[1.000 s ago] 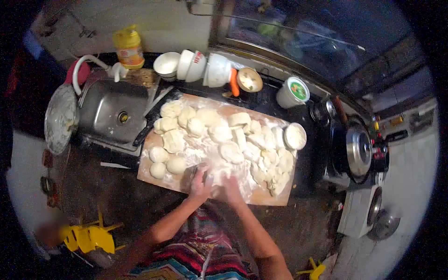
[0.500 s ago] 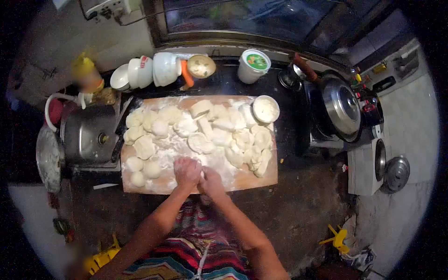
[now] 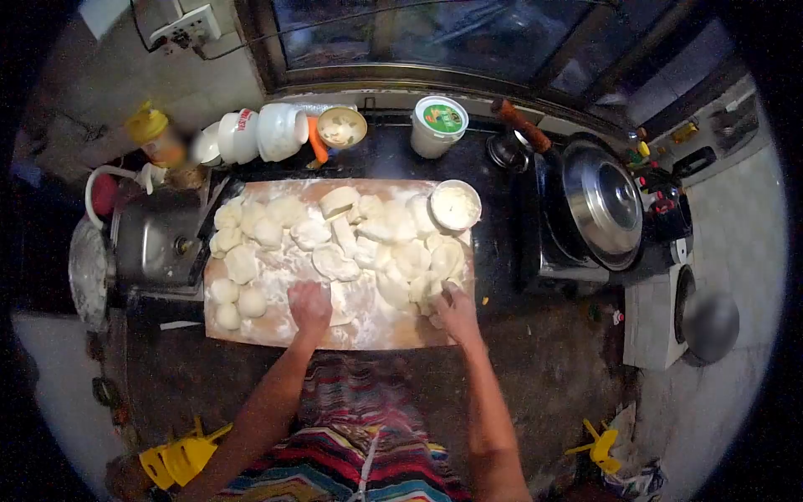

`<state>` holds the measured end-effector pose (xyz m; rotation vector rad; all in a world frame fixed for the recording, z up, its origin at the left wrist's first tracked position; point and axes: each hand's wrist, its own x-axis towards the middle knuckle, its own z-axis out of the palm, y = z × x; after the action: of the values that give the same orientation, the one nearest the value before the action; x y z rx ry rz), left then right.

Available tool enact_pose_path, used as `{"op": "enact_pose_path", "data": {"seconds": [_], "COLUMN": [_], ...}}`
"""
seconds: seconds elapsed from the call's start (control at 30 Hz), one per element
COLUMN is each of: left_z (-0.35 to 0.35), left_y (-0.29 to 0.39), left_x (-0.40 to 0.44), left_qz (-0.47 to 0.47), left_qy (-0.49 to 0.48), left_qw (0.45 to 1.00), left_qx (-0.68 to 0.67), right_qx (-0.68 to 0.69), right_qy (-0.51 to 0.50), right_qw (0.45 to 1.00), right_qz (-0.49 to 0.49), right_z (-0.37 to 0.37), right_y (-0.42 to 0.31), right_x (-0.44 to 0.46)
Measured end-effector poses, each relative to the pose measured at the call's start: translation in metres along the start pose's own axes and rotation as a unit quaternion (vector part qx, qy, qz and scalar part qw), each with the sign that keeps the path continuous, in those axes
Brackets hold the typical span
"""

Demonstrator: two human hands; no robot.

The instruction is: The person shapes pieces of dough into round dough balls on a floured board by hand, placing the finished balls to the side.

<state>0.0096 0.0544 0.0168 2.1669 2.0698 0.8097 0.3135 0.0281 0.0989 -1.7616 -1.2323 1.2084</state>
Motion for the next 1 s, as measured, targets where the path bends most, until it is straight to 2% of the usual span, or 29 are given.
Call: {"op": "enact_pose_path", "data": {"seconds": [0.03,0.07,0.13,0.17,0.23,0.3,0.33,0.4,0.43,0.47,0.5,0.53,0.63,0.73,0.77,0.8,0.83,0.9,0.93,1.0], "left_z": [-0.002,0.007,0.03,0.029,0.007,-0.006,-0.012,-0.021,-0.023,-0.017,-0.006,-0.01,-0.049,-0.032,-0.026,-0.025,-0.023,-0.002,0.004,0.001], "left_y": [-0.003,-0.012,-0.03,-0.036,-0.034,-0.034,-0.034,-0.025,-0.022,-0.023,-0.026,-0.022,0.011,0.01,0.007,0.008,0.008,-0.002,-0.005,-0.007], "left_x": [-0.002,-0.008,-0.015,-0.019,-0.007,0.003,0.009,0.017,0.017,0.012,0.005,-0.002,-0.02,-0.048,-0.042,-0.024,-0.009,0.013,0.022,0.024], "left_qz": [-0.025,-0.037,-0.057,-0.099,-0.178,-0.168,-0.164,-0.109,-0.08,-0.055,-0.029,-0.029,-0.072,-0.091,-0.067,-0.044,-0.023,-0.039,-0.044,-0.05], "left_qy": [-0.006,0.003,0.021,-0.009,-0.064,-0.067,-0.067,-0.065,-0.065,-0.047,-0.027,-0.024,-0.049,0.007,0.01,0.013,0.013,0.009,0.004,-0.009], "left_qw": [1.0,0.999,0.998,0.989,0.921,0.946,0.956,0.985,0.993,0.996,0.998,0.999,0.996,0.994,0.997,0.998,0.999,0.999,0.999,0.999], "left_qx": [-0.01,-0.003,0.006,-0.111,-0.341,-0.269,-0.233,-0.116,-0.057,-0.049,-0.041,-0.036,-0.027,-0.054,-0.05,-0.047,-0.044,-0.026,-0.017,-0.009], "right_qx": [-0.188,-0.365,-0.384,-0.393,-0.382,-0.349,-0.295,-0.257,-0.153,-0.179,-0.166,-0.195,-0.123,-0.093,-0.082,-0.065,-0.014,0.09,0.071,0.179], "right_qy": [-0.017,-0.03,-0.026,-0.025,0.037,0.089,0.114,0.069,0.017,-0.139,-0.09,-0.051,-0.109,-0.086,-0.07,-0.11,-0.099,-0.076,-0.076,-0.069], "right_qw": [0.979,0.915,0.919,0.918,0.923,0.933,0.944,0.963,0.975,0.972,0.953,0.95,0.983,0.985,0.985,0.99,0.995,0.991,0.991,0.968], "right_qz": [-0.083,-0.167,-0.081,-0.036,-0.002,0.002,-0.092,-0.052,-0.162,-0.059,-0.236,-0.239,-0.088,-0.118,-0.136,-0.058,-0.019,0.056,0.08,0.165], "right_z": [-0.01,-0.012,-0.011,-0.011,-0.013,-0.011,-0.008,0.032,0.066,0.086,0.123,0.152,0.18,0.192,0.19,0.182,0.172,0.155,0.16,0.176], "right_y": [0.01,0.018,-0.001,-0.014,-0.035,-0.045,-0.046,-0.062,-0.02,-0.056,-0.013,0.002,-0.008,0.007,0.017,0.02,0.004,-0.025,-0.018,-0.033], "right_x": [0.008,0.017,0.027,0.028,0.024,0.015,0.006,-0.018,-0.016,-0.025,-0.022,-0.022,-0.025,-0.035,-0.037,-0.036,-0.038,-0.042,-0.038,-0.041]}}
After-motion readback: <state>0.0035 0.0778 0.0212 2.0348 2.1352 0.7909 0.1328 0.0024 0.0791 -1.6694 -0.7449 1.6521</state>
